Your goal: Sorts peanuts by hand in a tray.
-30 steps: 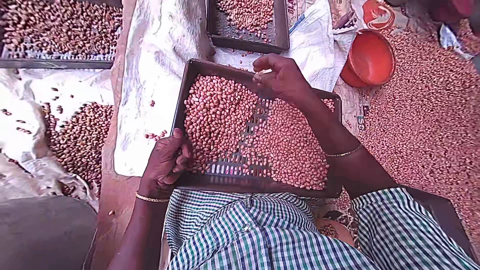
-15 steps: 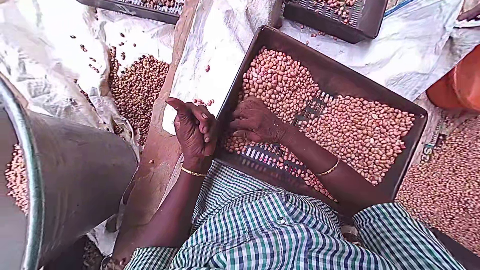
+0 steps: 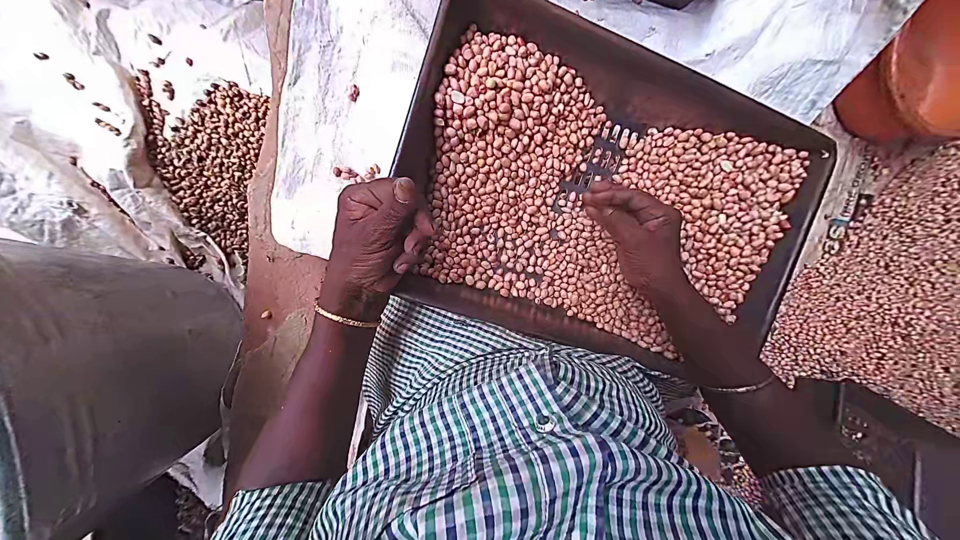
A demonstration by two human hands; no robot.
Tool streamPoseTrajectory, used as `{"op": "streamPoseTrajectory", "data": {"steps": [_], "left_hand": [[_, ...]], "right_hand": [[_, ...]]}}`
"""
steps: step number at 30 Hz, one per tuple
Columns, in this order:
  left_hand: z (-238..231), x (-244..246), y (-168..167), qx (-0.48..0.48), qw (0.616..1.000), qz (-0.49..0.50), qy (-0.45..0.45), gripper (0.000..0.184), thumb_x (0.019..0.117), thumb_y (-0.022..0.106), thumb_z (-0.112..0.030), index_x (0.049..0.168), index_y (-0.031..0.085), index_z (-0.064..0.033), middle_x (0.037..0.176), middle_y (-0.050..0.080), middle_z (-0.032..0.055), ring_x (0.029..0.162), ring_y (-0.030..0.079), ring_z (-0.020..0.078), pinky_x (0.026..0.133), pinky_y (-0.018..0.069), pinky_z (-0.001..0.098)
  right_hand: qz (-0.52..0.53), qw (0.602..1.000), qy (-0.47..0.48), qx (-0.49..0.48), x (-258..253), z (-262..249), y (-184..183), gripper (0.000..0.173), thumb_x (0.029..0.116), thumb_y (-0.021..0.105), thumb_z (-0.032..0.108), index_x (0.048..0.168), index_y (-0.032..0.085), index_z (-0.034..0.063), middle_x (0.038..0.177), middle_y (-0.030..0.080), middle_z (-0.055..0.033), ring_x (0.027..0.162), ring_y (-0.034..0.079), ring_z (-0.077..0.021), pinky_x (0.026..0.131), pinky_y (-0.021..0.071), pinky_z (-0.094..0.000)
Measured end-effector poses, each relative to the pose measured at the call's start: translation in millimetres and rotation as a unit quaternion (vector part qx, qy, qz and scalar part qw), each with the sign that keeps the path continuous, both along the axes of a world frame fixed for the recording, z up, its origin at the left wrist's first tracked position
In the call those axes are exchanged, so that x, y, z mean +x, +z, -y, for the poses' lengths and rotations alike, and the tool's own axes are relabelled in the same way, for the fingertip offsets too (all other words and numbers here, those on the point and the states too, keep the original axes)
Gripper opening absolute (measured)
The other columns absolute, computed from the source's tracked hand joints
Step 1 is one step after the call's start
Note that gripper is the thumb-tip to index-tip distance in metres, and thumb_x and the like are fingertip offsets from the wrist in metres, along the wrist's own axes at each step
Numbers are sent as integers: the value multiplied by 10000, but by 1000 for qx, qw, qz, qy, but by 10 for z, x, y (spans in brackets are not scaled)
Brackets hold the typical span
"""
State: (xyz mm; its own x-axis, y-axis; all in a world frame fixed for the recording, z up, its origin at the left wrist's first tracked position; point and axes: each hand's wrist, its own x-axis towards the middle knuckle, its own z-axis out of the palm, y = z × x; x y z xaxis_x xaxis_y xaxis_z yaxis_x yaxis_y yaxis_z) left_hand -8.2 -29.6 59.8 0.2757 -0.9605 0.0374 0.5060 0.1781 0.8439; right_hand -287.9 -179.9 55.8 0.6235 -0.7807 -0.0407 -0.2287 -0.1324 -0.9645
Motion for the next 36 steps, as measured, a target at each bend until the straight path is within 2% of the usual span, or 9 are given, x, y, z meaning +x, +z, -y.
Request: {"op": "streamPoseTrajectory", "data": {"steps": [5,8,12,14,21,24,26,28,36], "left_hand": [[73,51,60,90,993,24,-73,476,1092,435,-220,664,644,-235,534,567,-151,415,436,-82,394,352,84],[131,72,55,122,987,28,-98,541,1113,348,-243,637,603,-221,514,515,-140,404,394,-64,384,321,96],[158,114,69,147,980,30,-128,529,1115,352,-288,699,663,-190,535,556,-114,414,462,-41,390,394,109],[153,118,65,146,980,40,-133,526,1114,354,-280,710,682,-199,537,566,-119,411,462,-44,386,390,107],[142,119,54,128,985,35,-107,478,1097,418,-348,695,657,-247,552,553,-155,414,424,-62,392,347,95],[130,134,34,117,988,11,-103,507,1101,396,-375,684,644,-228,531,538,-143,412,434,-54,394,361,103],[120,140,43,113,989,-2,-97,538,1111,349,-369,678,633,-224,523,524,-144,415,436,-53,404,369,105],[122,148,43,109,989,-13,-97,543,1114,342,-362,681,637,-217,525,522,-143,419,434,-53,406,370,105],[114,126,57,108,991,0,-83,525,1114,355,-337,685,636,-225,532,542,-144,417,441,-58,395,368,102]], "right_hand": [[62,991,-69,-98,175,293,83,144,955,596,-17,1059,693,-43,1248,674,-87,1141,661,-90,971,556,-251],[32,984,-165,-59,2,269,667,101,1023,523,-20,1109,574,-12,1170,654,-1,1092,657,-21,968,536,-177],[-104,988,-2,-114,-329,-24,569,122,997,607,20,1098,653,-31,1259,647,-87,1085,639,-86,919,525,-204],[-162,967,59,-186,-431,-126,344,156,971,637,24,1098,705,-37,1368,610,-159,1198,631,-190,1002,511,-285],[-267,924,92,-259,-242,-237,115,205,961,636,16,1116,706,-99,1422,576,-256,1180,662,-380,978,541,-422],[-208,944,48,-252,-293,-256,102,117,957,620,-20,1032,693,-74,1388,598,-211,1163,657,-281,966,530,-349],[-96,984,-29,-147,-248,-240,223,84,981,599,-14,1038,648,-51,1334,628,-127,1184,640,-113,976,526,-226],[-45,994,-58,-84,-238,-256,334,97,1002,593,13,1090,622,-16,1311,647,-83,1155,645,-49,946,531,-183],[-219,947,36,-232,-311,-317,132,155,966,612,-10,1076,706,-66,1394,594,-214,1182,651,-257,979,528,-321]]}}
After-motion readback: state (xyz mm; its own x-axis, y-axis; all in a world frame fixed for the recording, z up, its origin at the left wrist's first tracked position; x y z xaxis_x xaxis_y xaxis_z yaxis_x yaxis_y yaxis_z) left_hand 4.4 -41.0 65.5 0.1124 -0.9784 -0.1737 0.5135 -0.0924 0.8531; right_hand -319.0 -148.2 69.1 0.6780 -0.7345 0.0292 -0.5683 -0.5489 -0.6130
